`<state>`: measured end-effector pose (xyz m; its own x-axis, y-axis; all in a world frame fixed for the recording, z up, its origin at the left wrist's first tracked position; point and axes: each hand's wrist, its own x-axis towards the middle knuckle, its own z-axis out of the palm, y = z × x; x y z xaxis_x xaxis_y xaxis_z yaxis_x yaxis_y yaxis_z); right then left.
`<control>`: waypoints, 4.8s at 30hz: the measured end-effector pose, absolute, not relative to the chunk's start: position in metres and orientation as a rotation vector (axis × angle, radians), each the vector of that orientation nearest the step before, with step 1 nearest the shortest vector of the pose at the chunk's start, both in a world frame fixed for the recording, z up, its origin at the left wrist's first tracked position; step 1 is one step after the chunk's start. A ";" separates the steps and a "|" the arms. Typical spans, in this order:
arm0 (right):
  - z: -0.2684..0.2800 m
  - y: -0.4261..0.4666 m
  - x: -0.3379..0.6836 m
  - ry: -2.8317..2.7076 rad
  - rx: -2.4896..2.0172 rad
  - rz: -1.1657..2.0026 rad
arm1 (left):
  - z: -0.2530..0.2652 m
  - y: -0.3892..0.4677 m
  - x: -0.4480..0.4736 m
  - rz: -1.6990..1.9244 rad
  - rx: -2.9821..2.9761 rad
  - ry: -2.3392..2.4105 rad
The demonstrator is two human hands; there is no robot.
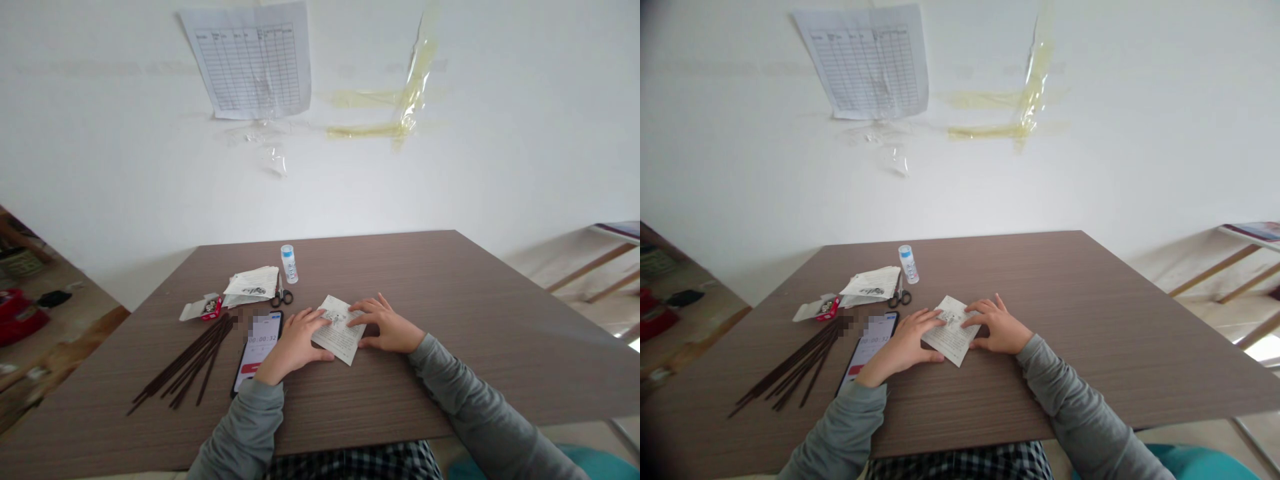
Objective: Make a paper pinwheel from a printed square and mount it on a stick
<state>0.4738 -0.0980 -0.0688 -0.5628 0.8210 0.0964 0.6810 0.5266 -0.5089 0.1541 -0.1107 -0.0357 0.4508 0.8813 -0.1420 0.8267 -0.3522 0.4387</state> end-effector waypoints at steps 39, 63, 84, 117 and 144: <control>-0.087 -0.089 0.469 -2.274 -1.267 0.320 | -0.031 -0.111 0.159 0.455 2.125 1.623; -0.071 -0.109 0.445 -2.315 -1.610 0.122 | -0.045 -0.113 0.172 0.340 2.402 1.661; -0.063 -0.118 0.432 -2.295 -1.732 0.046 | -0.030 -0.123 0.189 0.086 2.427 1.867; -0.063 -0.118 0.427 -2.306 -1.779 0.068 | -0.032 -0.123 0.192 0.145 2.438 1.891; -0.053 -0.111 0.413 -2.407 -1.804 0.032 | -0.034 -0.126 0.199 0.120 2.433 1.906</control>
<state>0.4130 -0.1106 -0.0533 -0.2751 0.9568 0.0936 0.9540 0.2838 -0.0965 0.1985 -0.1265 -0.0340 0.2377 0.9709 0.0308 0.9671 -0.2395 0.0859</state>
